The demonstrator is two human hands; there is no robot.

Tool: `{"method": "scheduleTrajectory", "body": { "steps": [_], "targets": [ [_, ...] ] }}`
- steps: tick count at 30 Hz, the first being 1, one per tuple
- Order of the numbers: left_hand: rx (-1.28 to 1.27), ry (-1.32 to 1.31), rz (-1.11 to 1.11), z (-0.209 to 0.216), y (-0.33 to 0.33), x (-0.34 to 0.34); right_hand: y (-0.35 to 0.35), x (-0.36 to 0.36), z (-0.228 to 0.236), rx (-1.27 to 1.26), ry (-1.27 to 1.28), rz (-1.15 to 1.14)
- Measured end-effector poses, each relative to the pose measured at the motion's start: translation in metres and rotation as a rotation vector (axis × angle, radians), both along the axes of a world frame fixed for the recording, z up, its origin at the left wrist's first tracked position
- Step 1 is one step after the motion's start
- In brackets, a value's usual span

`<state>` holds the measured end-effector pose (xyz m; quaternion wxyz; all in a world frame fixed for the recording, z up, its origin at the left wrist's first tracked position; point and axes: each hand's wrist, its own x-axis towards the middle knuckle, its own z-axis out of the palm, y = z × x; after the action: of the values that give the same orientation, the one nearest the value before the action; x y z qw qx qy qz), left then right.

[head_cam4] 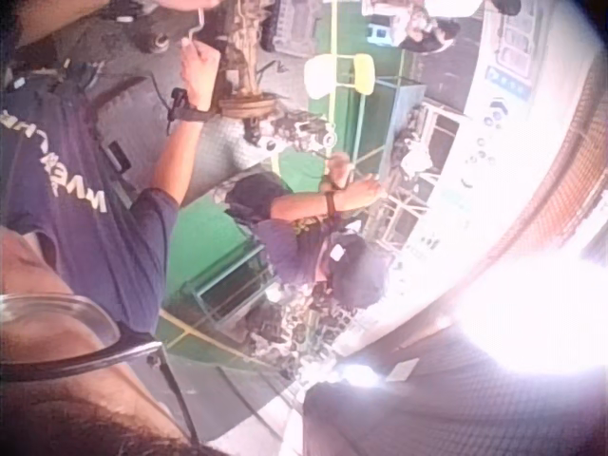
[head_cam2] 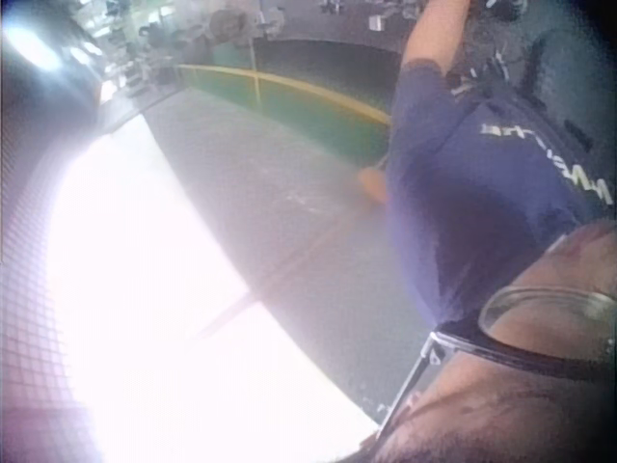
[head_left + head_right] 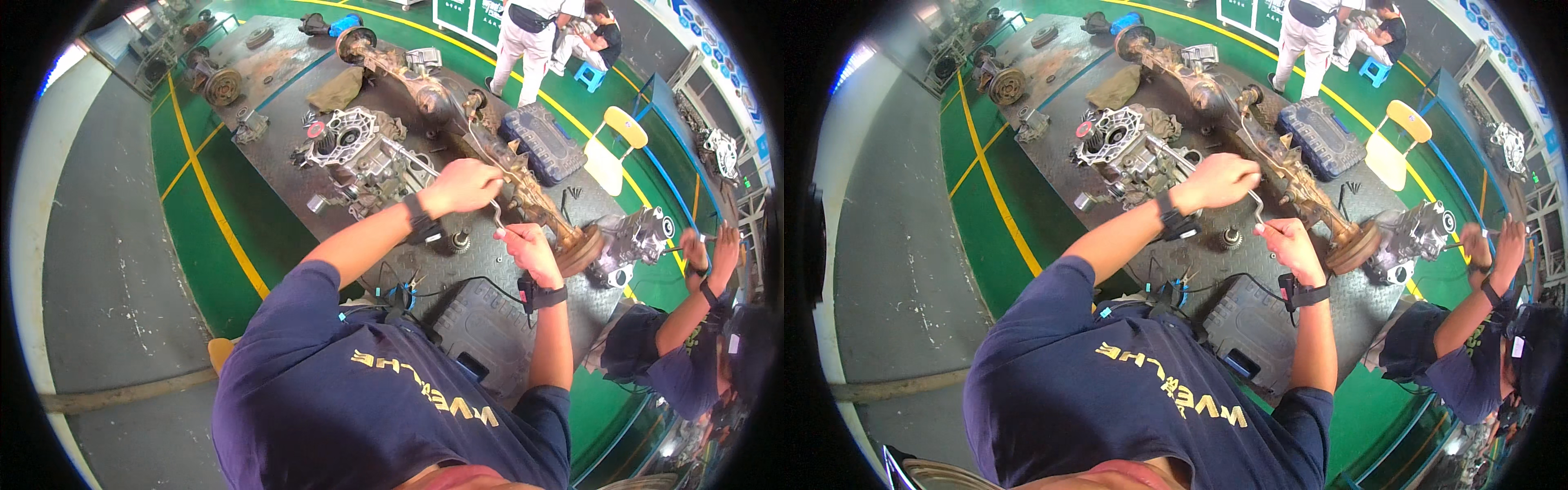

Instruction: The person removes a metal housing from a gear assembly and then extracts internal gears and shafts by hand and with a tool.

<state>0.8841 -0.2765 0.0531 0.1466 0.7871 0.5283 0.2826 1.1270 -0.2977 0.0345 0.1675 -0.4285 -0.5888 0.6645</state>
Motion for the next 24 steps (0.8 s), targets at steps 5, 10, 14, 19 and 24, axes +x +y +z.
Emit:
{"method": "scheduleTrajectory", "body": {
  "steps": [5,10,14,19,24],
  "targets": [
    [-0.781,0.399,-0.254,-0.032,0.052,-0.003,-0.01,-0.022,-0.009,0.36,-0.018,0.123],
    [-0.034,0.286,0.014,0.035,0.015,-0.002,-0.002,-0.004,-0.017,0.661,-0.114,-0.083],
    [-0.215,0.03,-0.139,-0.035,-0.067,-0.013,0.009,-0.002,0.006,0.567,-0.228,-0.141],
    [-0.111,0.295,-0.228,-0.066,0.022,0.003,-0.006,-0.014,0.003,0.585,-0.27,-0.059],
    [0.167,0.309,-0.181,0.022,0.034,0.004,0.001,0.004,0.008,0.597,-0.219,-0.137]
  ]
}}
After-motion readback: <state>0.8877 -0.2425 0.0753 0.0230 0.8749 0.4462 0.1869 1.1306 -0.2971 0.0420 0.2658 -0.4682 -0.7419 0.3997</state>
